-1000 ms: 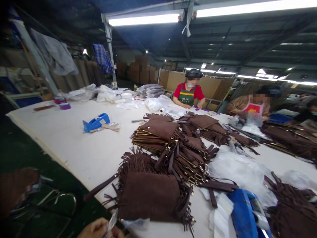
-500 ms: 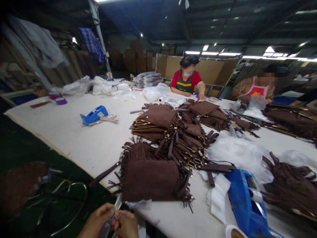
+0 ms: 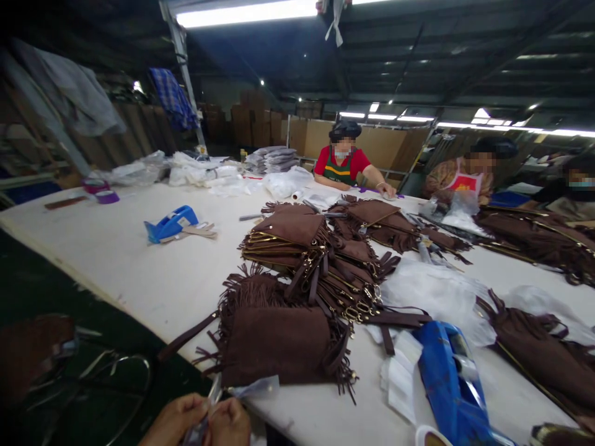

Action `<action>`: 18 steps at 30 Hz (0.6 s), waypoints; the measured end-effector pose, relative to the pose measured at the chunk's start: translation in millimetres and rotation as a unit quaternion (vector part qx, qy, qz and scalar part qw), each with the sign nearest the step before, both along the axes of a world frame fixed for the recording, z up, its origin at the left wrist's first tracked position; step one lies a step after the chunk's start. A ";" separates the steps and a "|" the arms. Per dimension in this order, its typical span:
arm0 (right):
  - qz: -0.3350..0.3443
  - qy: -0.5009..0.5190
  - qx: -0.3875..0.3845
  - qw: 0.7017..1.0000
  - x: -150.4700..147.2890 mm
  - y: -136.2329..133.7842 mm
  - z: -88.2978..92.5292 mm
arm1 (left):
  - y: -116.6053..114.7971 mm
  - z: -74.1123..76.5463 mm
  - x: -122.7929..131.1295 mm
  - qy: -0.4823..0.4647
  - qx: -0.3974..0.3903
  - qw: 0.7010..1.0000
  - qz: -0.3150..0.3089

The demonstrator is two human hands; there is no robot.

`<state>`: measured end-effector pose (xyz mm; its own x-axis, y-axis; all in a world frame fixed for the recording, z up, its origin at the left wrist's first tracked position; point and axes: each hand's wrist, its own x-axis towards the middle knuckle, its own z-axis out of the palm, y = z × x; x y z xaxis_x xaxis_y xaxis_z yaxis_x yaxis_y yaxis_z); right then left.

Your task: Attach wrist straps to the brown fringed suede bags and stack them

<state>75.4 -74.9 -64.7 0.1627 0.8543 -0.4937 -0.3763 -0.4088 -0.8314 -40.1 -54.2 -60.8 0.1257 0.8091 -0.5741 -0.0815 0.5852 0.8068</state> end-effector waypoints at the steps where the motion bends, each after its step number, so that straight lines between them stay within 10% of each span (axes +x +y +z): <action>1: 0.008 0.024 -0.008 1.000 0.6 -0.5 4.0 | -1.1 4.7 -0.1 -0.007 -0.015 1.000 -0.005; 7: 0.073 0.154 -0.088 0.981 7.0 -4.6 16.6 | -4.7 36.1 -3.3 -0.102 -0.065 0.992 -0.021; 18: 0.131 0.199 -0.137 0.961 12.4 -16.4 14.0 | -8.6 33.4 -11.0 -0.174 -0.095 0.980 0.010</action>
<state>87.8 -91.3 -50.7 -0.2898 0.6692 -0.6843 -0.4967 -0.7163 -0.4901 -51.1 -62.8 -27.4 0.3252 0.6963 -0.6398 -0.3459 0.7173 0.6048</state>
